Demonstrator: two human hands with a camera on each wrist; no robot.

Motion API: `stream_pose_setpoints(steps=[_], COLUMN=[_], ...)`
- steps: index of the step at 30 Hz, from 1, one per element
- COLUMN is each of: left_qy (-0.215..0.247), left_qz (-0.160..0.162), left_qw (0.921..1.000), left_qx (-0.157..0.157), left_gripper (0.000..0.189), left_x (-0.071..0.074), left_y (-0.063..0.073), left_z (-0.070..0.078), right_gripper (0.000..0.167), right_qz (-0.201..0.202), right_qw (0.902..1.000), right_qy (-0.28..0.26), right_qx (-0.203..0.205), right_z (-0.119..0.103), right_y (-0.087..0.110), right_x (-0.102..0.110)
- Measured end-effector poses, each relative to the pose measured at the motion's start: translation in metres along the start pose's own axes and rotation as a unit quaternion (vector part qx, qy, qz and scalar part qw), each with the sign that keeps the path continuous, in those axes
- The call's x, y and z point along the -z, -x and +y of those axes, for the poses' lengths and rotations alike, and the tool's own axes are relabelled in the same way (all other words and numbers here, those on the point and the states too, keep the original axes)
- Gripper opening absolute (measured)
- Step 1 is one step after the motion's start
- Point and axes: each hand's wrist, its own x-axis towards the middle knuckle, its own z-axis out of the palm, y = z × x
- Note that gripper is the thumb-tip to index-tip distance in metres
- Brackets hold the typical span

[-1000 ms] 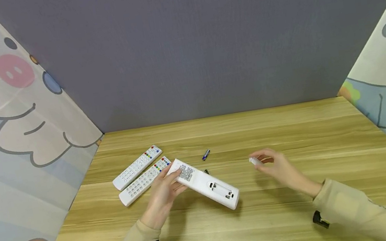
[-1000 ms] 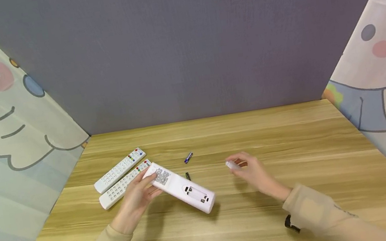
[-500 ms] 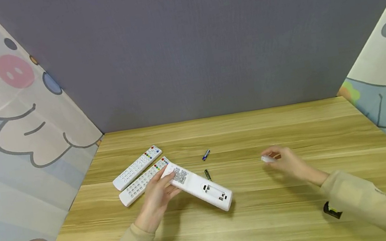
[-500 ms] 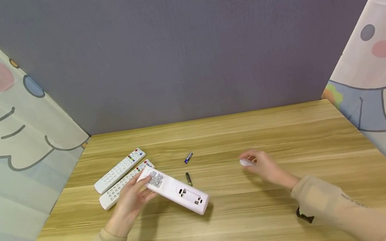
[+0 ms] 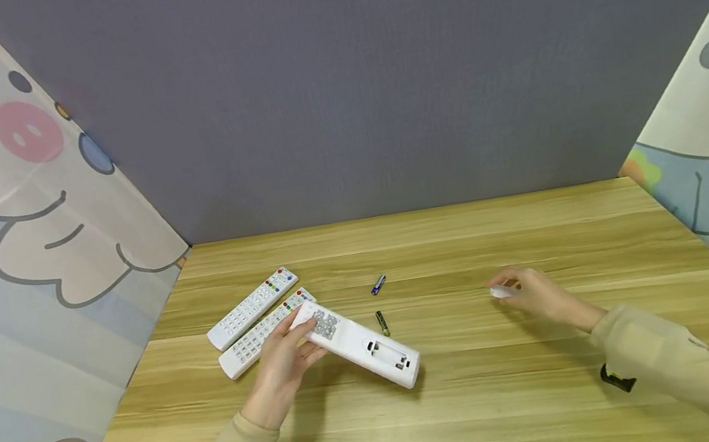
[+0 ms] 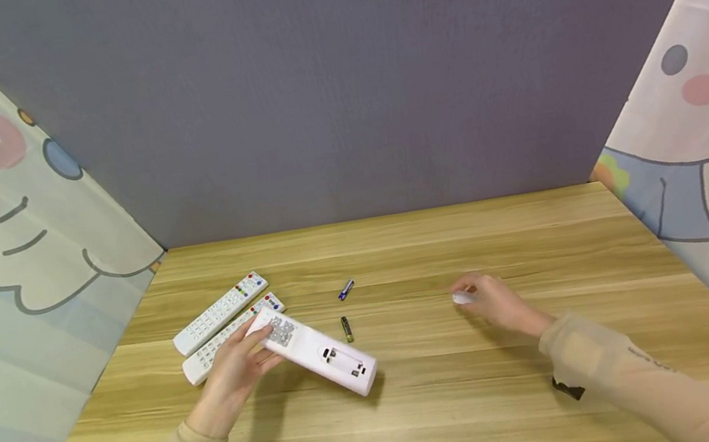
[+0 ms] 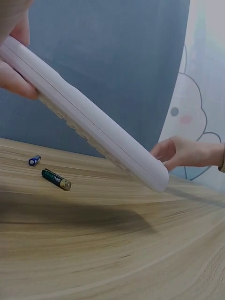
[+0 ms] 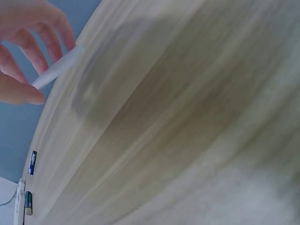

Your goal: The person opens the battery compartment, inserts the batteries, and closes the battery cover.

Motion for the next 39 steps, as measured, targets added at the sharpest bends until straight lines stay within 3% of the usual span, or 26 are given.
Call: stream_pose_setpoints(steps=[21,39], left_qy=[-0.005,-0.001], left_qz=[0.012,0.012], left_qw=[0.9999,0.9999], left_qx=[0.008,0.010], left_gripper=[0.052,0.052], left_x=[0.006,0.011], left_y=[0.003,0.002], left_z=[0.003,0.007], right_gripper=[0.027,0.026], right_qz=[-0.017,-0.020], right_qw=[0.9959,0.9944], right_qy=[0.083,0.093], right_qx=[0.031,0.046], right_z=[0.013,0.016], right_y=[0.000,-0.002], right_x=[-0.006,-0.009])
